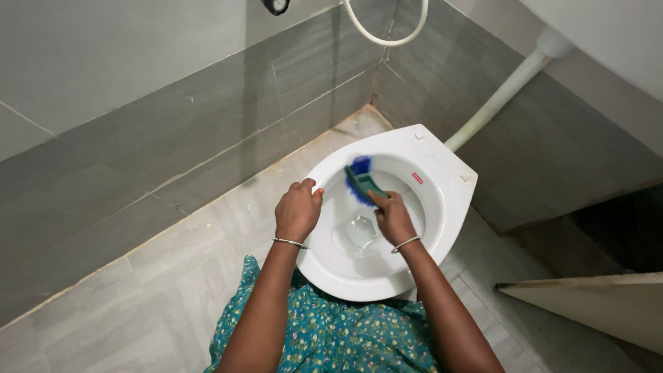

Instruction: The person cleans the inside of a toilet bowl by hand using a blue brush, scrubbing the interior and edges.

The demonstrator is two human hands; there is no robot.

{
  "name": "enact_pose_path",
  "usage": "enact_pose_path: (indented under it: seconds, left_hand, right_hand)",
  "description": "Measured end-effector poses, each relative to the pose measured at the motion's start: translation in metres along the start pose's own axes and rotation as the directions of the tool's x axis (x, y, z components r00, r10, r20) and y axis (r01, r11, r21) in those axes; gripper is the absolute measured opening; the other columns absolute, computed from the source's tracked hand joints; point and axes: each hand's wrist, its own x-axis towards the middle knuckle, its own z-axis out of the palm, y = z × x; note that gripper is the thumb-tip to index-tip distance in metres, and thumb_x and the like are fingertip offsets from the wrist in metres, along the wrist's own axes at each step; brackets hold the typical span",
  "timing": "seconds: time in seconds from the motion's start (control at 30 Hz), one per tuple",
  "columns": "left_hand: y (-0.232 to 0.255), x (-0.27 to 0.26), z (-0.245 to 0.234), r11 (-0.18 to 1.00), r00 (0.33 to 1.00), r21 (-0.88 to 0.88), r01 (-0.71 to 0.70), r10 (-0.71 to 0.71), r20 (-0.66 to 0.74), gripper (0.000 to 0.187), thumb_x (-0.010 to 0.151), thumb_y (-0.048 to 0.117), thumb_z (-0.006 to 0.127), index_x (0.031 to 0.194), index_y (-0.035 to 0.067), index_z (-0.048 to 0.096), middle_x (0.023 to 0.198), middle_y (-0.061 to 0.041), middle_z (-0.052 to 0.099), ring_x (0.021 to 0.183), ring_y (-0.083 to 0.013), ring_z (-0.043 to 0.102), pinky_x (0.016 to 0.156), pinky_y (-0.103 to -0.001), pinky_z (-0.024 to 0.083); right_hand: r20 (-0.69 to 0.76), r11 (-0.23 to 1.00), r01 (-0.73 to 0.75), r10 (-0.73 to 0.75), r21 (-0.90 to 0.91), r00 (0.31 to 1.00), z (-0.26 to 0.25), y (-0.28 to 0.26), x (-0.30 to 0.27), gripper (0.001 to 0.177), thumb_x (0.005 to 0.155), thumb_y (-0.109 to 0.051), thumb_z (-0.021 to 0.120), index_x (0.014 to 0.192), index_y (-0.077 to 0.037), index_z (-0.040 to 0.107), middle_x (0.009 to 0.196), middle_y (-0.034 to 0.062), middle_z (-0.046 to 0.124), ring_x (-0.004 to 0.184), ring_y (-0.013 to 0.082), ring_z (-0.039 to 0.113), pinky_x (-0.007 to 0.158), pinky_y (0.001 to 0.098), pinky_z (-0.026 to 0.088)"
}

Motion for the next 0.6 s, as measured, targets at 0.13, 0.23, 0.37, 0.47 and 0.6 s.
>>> enact_pose_path:
  seconds: [0.13, 0.23, 0.37, 0.47, 0.6]
  left_hand:
    - [0.001, 0.0, -0.001, 1.0, 1.0, -0.001, -0.002, 0.002, 0.011, 0.036, 0.096, 0.034, 0.06, 0.121, 0.01, 0.069, 0.115, -0.019, 0.069, 0.098, -0.0373, 0.07, 0.084, -0.048, 0.055]
    - [-0.001, 0.001, -0.002, 1.0, 1.0, -0.007, 0.004, -0.004, 0.006, 0.036, 0.095, 0.034, 0.061, 0.12, 0.009, 0.07, 0.114, -0.018, 0.069, 0.098, -0.0372, 0.07, 0.083, -0.048, 0.055]
    - [-0.001, 0.001, -0.003, 1.0, 1.0, -0.004, 0.01, -0.01, 0.006, 0.036, 0.095, 0.033, 0.061, 0.12, 0.009, 0.069, 0.115, -0.018, 0.069, 0.097, -0.0376, 0.07, 0.082, -0.049, 0.055]
    - [-0.002, -0.002, 0.0, 1.0, 1.0, -0.008, -0.019, 0.019, 0.007, 0.035, 0.095, 0.033, 0.061, 0.119, 0.009, 0.07, 0.113, -0.018, 0.069, 0.096, -0.0374, 0.07, 0.082, -0.048, 0.055]
    - [-0.001, -0.002, 0.007, 0.999, 0.999, -0.007, -0.042, 0.042, -0.005, 0.035, 0.095, 0.033, 0.061, 0.118, 0.009, 0.069, 0.111, -0.019, 0.069, 0.095, -0.0381, 0.07, 0.081, -0.049, 0.055]
  right_hand:
    - [-0.207, 0.993, -0.055, 0.031, -0.109, 0.978, -0.013, 0.049, 0.013, 0.053, 0.082, 0.0, 0.067, 0.133, -0.017, 0.069, 0.13, 0.0299, 0.057, 0.115, 0.0451, 0.062, 0.102, 0.0447, 0.051]
    - [-0.263, 0.985, -0.079, 0.037, -0.151, 0.964, -0.019, 0.068, 0.012, 0.048, 0.085, -0.003, 0.068, 0.131, -0.016, 0.07, 0.128, 0.0307, 0.058, 0.118, 0.0456, 0.06, 0.102, 0.0463, 0.05]
    - [-0.246, 0.988, -0.058, 0.021, -0.145, 0.969, -0.001, 0.045, 0.014, 0.052, 0.082, 0.0, 0.067, 0.133, -0.013, 0.069, 0.128, 0.0351, 0.055, 0.113, 0.0479, 0.06, 0.099, 0.0462, 0.05]
    - [-0.146, 0.997, 0.015, -0.026, -0.075, 0.989, 0.012, 0.01, 0.01, 0.055, 0.081, 0.003, 0.065, 0.134, -0.012, 0.067, 0.122, 0.0311, 0.06, 0.108, 0.0446, 0.062, 0.097, 0.0451, 0.051]
    - [0.372, 0.988, 0.152, -0.127, -0.038, 0.919, 0.016, -0.003, -0.002, 0.053, 0.078, 0.003, 0.064, 0.127, -0.017, 0.071, 0.111, 0.0193, 0.072, 0.1, 0.0362, 0.069, 0.094, 0.0424, 0.053]
